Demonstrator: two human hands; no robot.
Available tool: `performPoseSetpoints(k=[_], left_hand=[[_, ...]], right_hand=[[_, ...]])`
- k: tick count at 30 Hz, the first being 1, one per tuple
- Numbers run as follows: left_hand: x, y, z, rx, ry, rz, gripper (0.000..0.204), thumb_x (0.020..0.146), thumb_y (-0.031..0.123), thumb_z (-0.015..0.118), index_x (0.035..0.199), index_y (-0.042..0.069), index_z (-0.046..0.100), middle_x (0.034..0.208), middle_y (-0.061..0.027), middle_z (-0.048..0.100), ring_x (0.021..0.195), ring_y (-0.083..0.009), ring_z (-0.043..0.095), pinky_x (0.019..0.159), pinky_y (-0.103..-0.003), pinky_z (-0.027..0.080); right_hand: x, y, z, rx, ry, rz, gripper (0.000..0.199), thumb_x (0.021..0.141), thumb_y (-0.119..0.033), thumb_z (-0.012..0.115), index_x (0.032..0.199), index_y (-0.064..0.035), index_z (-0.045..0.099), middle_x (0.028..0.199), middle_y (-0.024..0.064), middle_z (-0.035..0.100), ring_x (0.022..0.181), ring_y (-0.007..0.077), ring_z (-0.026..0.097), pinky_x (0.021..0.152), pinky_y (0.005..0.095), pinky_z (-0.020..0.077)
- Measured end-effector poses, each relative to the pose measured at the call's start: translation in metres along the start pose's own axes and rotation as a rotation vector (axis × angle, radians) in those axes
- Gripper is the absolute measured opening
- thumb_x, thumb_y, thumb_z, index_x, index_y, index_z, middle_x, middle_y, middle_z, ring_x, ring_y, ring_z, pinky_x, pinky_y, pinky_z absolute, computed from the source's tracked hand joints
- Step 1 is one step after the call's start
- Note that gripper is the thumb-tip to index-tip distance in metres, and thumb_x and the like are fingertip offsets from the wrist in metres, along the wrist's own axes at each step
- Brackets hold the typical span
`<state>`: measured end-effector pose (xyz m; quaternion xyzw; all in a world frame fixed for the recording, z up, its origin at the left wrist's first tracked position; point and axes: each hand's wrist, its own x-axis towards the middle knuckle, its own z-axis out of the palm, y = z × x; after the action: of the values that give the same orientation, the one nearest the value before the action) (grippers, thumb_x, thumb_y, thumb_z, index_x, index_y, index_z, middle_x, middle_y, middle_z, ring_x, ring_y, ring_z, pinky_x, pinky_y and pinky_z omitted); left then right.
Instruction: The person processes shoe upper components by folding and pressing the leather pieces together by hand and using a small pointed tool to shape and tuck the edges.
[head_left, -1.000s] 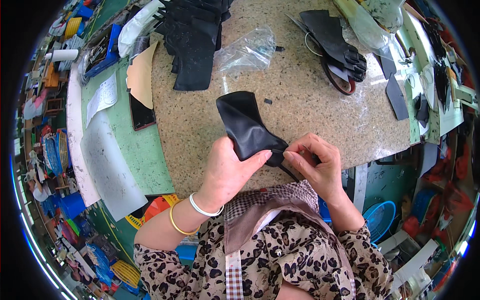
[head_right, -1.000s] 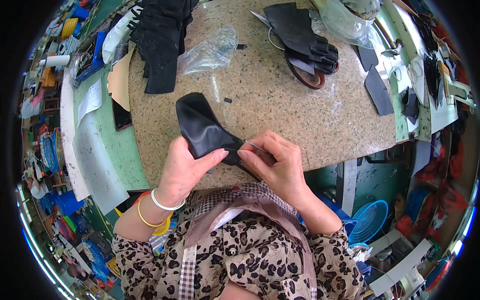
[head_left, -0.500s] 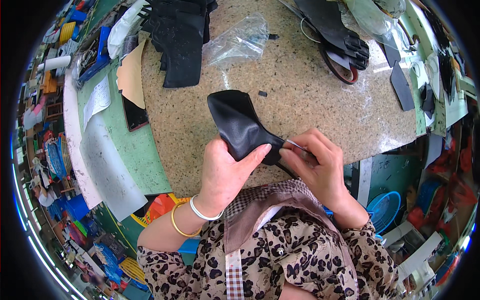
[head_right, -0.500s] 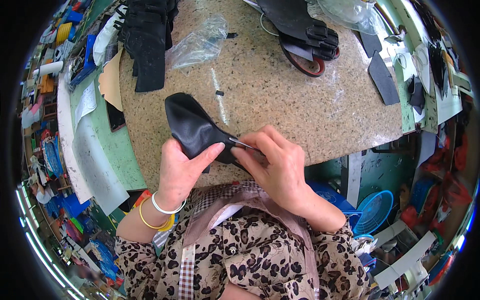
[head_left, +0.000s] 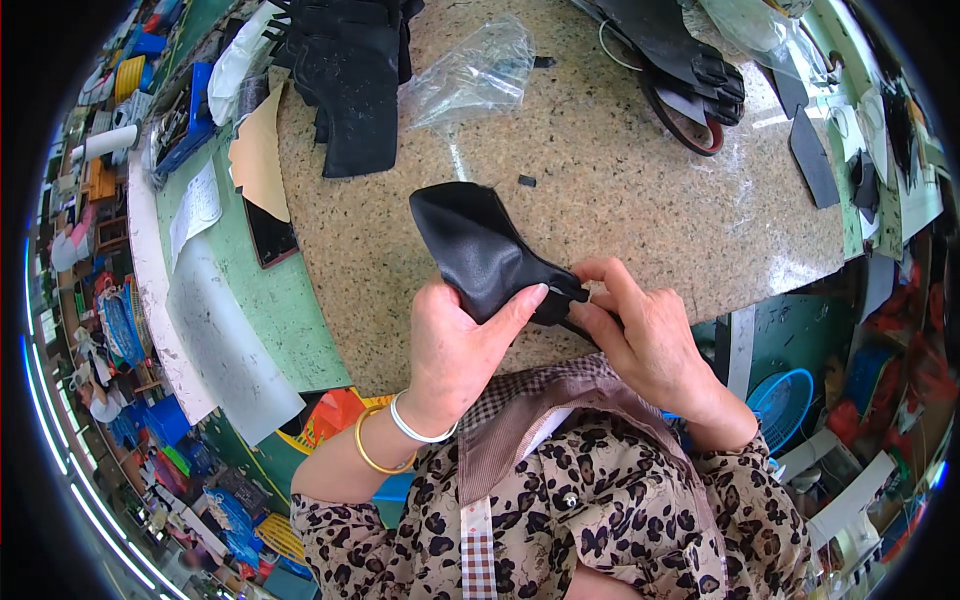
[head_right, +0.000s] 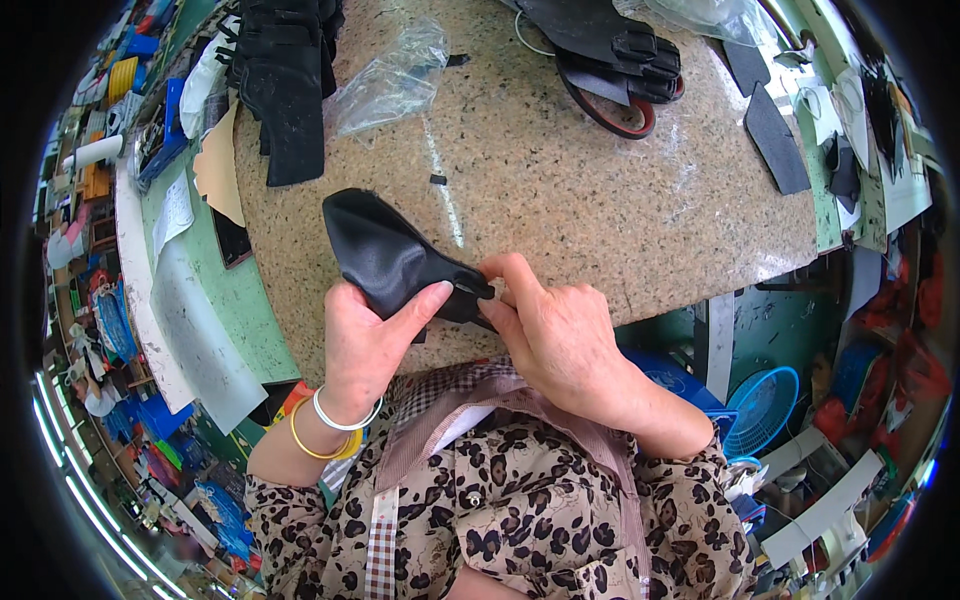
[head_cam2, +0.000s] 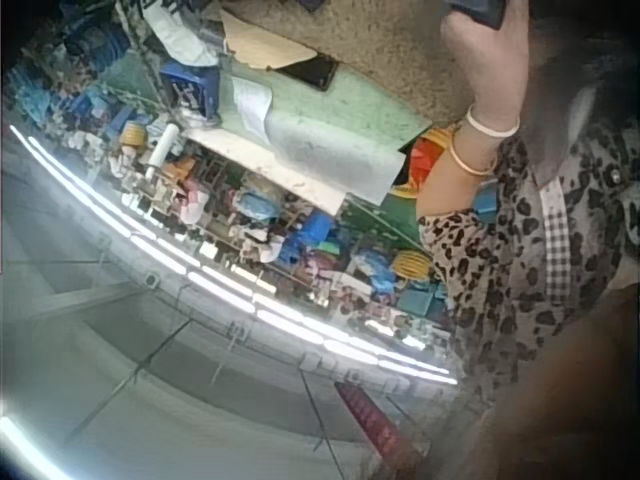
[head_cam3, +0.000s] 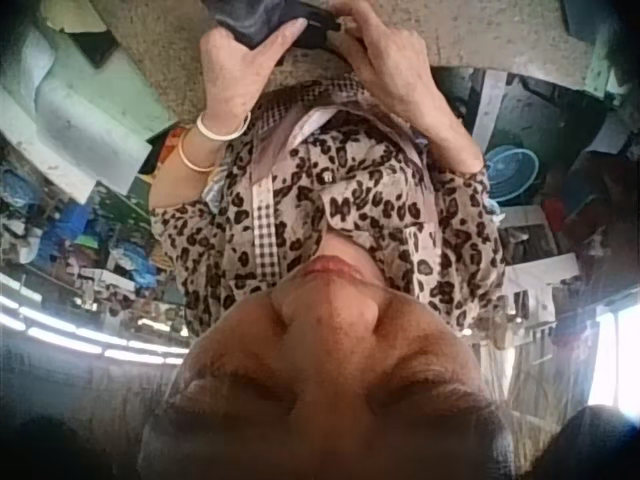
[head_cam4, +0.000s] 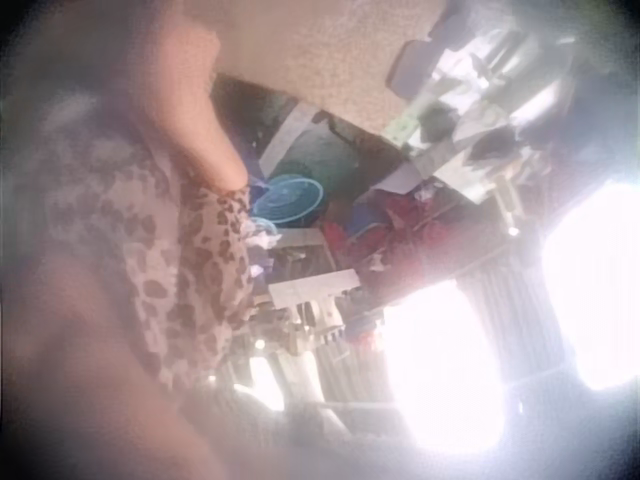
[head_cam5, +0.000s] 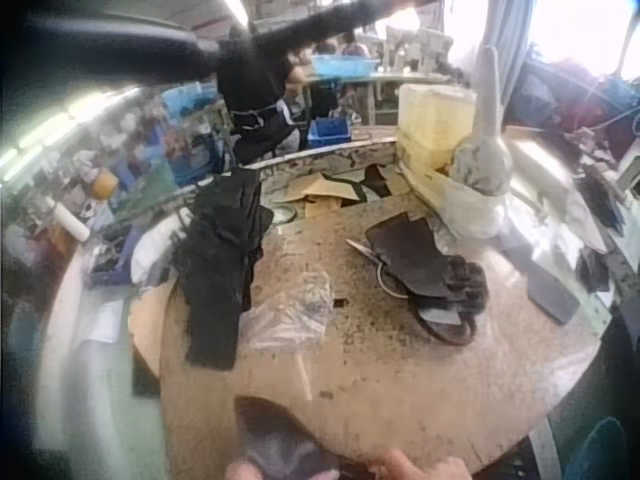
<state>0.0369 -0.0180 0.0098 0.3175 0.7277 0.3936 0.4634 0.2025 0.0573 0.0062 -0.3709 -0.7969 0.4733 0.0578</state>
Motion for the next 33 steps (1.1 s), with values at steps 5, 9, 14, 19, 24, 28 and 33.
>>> performPoseSetpoints(k=[5,9,14,19,24,28,33], left_hand=[[-0.001,-0.005,0.0,-0.102,0.049,0.014,0.02,0.073,0.008,0.074,0.083,-0.004,0.062,0.076,-0.0071,0.066,0.067,-0.0095,0.061,0.061,-0.025,0.048],[0.0,-0.005,0.001,-0.066,0.073,0.035,0.018,0.073,0.007,0.074,0.083,-0.004,0.063,0.076,-0.0065,0.067,0.066,-0.0091,0.061,0.061,-0.025,0.048],[0.001,-0.004,-0.001,0.029,0.015,0.12,0.015,0.074,0.007,0.072,0.081,-0.004,0.064,0.072,-0.0056,0.066,0.063,-0.0093,0.06,0.059,-0.025,0.048],[0.002,-0.005,-0.001,-0.049,0.003,0.124,0.013,0.076,0.007,0.07,0.08,-0.004,0.064,0.07,-0.0065,0.066,0.061,-0.0098,0.06,0.057,-0.025,0.047],[0.002,-0.006,0.001,-0.057,-0.002,0.089,0.013,0.076,0.006,0.069,0.08,-0.004,0.064,0.071,-0.0062,0.066,0.061,-0.0096,0.06,0.056,-0.025,0.047],[0.002,-0.005,-0.001,-0.048,0.003,0.095,0.012,0.076,0.005,0.069,0.08,-0.005,0.064,0.071,-0.0064,0.066,0.061,-0.0092,0.06,0.056,-0.025,0.047],[0.001,-0.011,-0.001,0.011,-0.037,0.164,0.014,0.076,0.002,0.07,0.087,-0.002,0.063,0.077,-0.0025,0.064,0.067,-0.0074,0.057,0.06,-0.021,0.046]], right_hand=[[0.002,-0.001,0.0,-0.016,0.003,0.002,0.02,0.084,-0.014,0.055,0.099,-0.0055,0.044,0.063,0.0106,0.06,0.057,0.0321,0.059,0.049,0.0418,0.0429],[0.003,0.0,0.001,-0.013,0.015,0.002,0.02,0.084,-0.014,0.055,0.097,-0.0048,0.044,0.064,0.0109,0.06,0.058,0.032,0.059,0.049,0.0421,0.0434],[0.003,-0.002,0.003,-0.052,0.027,0.003,0.019,0.083,-0.015,0.056,0.096,-0.0048,0.045,0.064,0.0111,0.06,0.057,0.0317,0.059,0.049,0.0417,0.0436],[0.004,-0.001,0.004,-0.072,0.062,-0.048,0.02,0.083,-0.014,0.057,0.096,-0.0049,0.045,0.06,0.0109,0.059,0.054,0.0314,0.059,0.047,0.0417,0.0432],[0.004,-0.001,0.001,-0.011,0.028,-0.031,0.022,0.082,-0.014,0.057,0.099,-0.0056,0.045,0.058,0.0108,0.057,0.053,0.0314,0.058,0.047,0.0418,0.0426],[0.005,-0.002,0.0,-0.07,0.004,-0.027,0.021,0.083,-0.013,0.056,0.1,-0.0067,0.045,0.053,0.0112,0.054,0.051,0.032,0.057,0.046,0.0422,0.042],[0.006,-0.001,0.009,-0.162,0.053,-0.041,0.021,0.082,-0.015,0.057,0.095,-0.006,0.044,0.05,0.0127,0.053,0.05,0.0339,0.056,0.045,0.0437,0.0415]])
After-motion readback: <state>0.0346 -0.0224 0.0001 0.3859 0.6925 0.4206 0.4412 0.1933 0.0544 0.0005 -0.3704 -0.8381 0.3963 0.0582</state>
